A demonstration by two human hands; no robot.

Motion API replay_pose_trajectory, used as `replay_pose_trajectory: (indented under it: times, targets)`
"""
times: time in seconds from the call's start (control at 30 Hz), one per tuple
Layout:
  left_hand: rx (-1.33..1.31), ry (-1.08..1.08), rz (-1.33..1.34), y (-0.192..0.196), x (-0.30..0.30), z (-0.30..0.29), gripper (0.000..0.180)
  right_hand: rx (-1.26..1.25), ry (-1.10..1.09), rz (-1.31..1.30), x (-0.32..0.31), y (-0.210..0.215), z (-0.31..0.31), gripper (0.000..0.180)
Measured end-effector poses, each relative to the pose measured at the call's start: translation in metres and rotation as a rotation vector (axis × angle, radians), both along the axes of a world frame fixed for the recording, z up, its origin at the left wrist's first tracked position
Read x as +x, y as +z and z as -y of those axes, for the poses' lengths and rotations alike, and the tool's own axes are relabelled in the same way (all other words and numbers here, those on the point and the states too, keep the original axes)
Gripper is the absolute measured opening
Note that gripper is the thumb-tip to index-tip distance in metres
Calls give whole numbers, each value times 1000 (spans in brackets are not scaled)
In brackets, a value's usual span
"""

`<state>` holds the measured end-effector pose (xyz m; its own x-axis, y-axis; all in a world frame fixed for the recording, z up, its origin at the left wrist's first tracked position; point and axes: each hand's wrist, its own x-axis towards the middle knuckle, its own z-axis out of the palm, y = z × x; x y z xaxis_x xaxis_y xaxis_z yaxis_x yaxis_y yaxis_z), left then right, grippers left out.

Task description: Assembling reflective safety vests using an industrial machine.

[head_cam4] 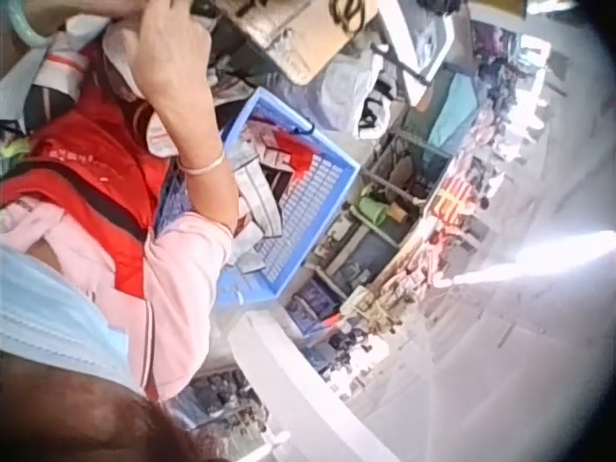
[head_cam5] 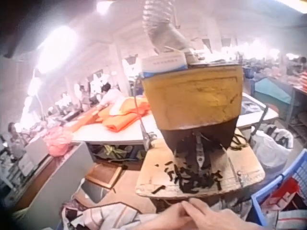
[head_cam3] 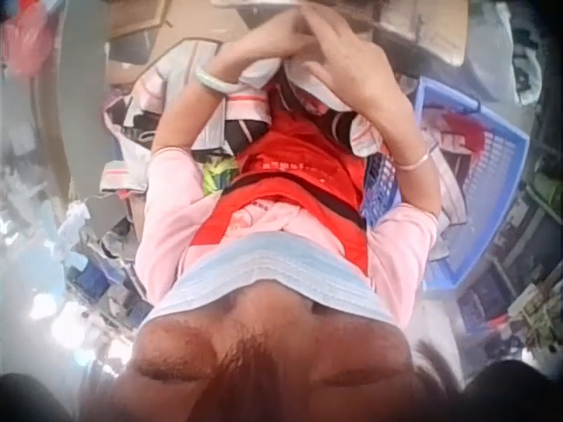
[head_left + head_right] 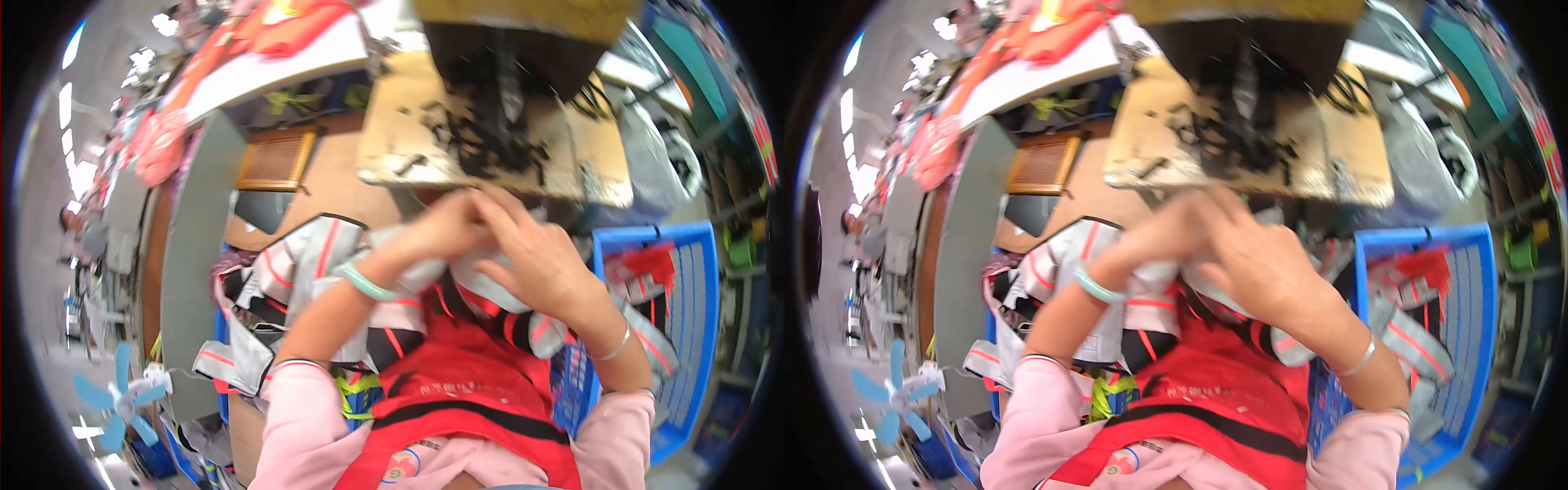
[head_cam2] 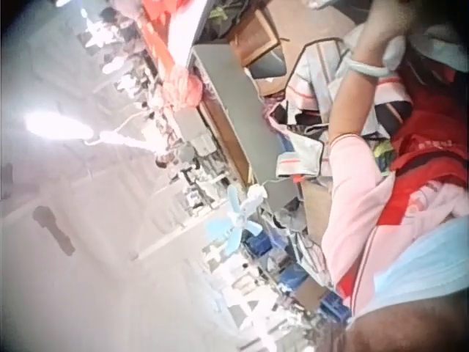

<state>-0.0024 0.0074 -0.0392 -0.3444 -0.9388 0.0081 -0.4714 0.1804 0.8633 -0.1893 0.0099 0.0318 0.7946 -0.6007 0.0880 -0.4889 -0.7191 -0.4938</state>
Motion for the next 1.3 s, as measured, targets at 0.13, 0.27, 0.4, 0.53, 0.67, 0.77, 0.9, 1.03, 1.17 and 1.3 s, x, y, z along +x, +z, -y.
replay_pose_trajectory:
  times: [0.13,0.27,0.4,0.53,0.67,0.77,0.9,1.03,1.17,1.3]
  targets:
    - [213,-75,-521,-3,-21,-35,29,-91,-23,-230,-17,-19,-1,71]
    - [-177,139,-92,-10,-24,-73,25,-155,20,-284,-28,-11,-4,23]
    - [-541,446,78,-49,-41,-95,30,-181,-17,-261,-34,-9,-11,20]
    - [-649,434,169,-57,-39,-102,31,-166,-6,-291,-40,3,-21,18]
    - [-605,121,102,-45,-24,-103,20,-146,13,-248,-53,10,-31,17]
    - [-431,-73,147,-28,-19,-108,14,-146,-7,-248,-61,10,-44,15]
    - [-64,-174,2,23,-29,-117,25,-246,-86,-183,-70,21,-58,14]
    - [92,-171,-321,54,-52,-109,31,-459,-191,-132,-88,54,-70,13]
    - [141,-259,-228,61,-76,-100,27,-559,-174,-403,-114,69,-99,15]
    - [57,-323,-98,45,-86,-110,28,-134,-7,-513,-124,36,-114,23]
